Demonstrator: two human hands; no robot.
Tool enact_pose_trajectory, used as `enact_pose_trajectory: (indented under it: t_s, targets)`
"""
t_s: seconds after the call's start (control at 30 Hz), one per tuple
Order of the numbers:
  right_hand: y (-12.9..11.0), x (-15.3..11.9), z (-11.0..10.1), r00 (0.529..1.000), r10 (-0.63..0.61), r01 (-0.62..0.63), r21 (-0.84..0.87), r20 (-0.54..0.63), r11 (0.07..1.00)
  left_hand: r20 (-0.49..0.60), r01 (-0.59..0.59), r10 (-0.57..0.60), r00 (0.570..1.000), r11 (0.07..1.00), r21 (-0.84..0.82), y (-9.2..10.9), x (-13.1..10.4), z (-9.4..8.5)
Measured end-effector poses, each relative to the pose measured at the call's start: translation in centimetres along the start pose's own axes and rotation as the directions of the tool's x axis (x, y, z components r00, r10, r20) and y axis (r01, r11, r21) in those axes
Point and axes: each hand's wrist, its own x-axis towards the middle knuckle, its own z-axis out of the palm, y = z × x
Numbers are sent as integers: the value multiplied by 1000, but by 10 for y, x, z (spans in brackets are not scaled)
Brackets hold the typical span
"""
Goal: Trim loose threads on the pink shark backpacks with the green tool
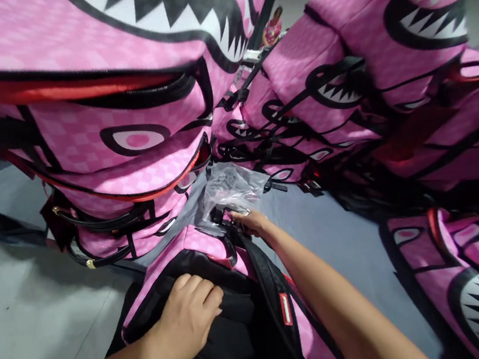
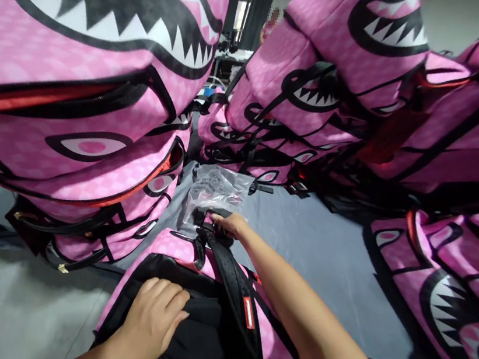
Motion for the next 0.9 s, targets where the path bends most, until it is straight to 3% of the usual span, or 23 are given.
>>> enact_pose_trajectory:
  t_s: [0.1, 0.2, 0.3, 0.43, 0.53, 0.6, 0.67, 0.7, 0.73, 0.8, 0.9]
  targets:
    - [8, -6, 0, 967, 179, -186, 18, 183, 982, 35, -3, 4, 999, 1000, -7, -3, 3, 0]
    - [9, -9, -6, 921, 299, -307, -8, 250, 952, 35, -31, 31, 999, 1000, 4, -6, 5, -1]
    - [2, -8, -15, 910, 365, -364, -40, 197, 930, 22, -48, 47, 999, 999, 17, -7, 7, -1]
    - [-13, -20, -37, 936, 342, -338, -62, 81, 939, 2, -51, 51, 999, 998, 23, -5, 3, -2]
    - [-25, -57, -67, 950, 312, -310, -78, 20, 948, 2, -18, 18, 1000, 1000, -9, -1, -2, -7]
    - [-35, -95, -91, 950, 302, -305, -36, -79, 952, 24, -9, 9, 1000, 1000, -24, 1, -6, -12]
    - [-49, -135, -110, 924, 266, -190, 275, -274, 943, 44, -26, 27, 999, 999, -21, 0, -7, -15]
    - [-58, -154, -114, 912, 259, -125, 386, -319, 914, 51, -41, 42, 998, 999, -19, -1, -7, -15]
    - [-67, -170, -114, 932, 212, -64, 442, -294, 895, 47, -60, 61, 997, 998, -13, -4, -7, -14]
    - [-85, -192, -102, 968, 49, 77, 478, -247, 875, -21, -103, 104, 994, 994, 20, -8, -8, -7]
    - [-105, -200, -68, 975, -193, 218, 285, -115, 933, -294, -141, 160, 942, 986, 84, -13, -12, 9]
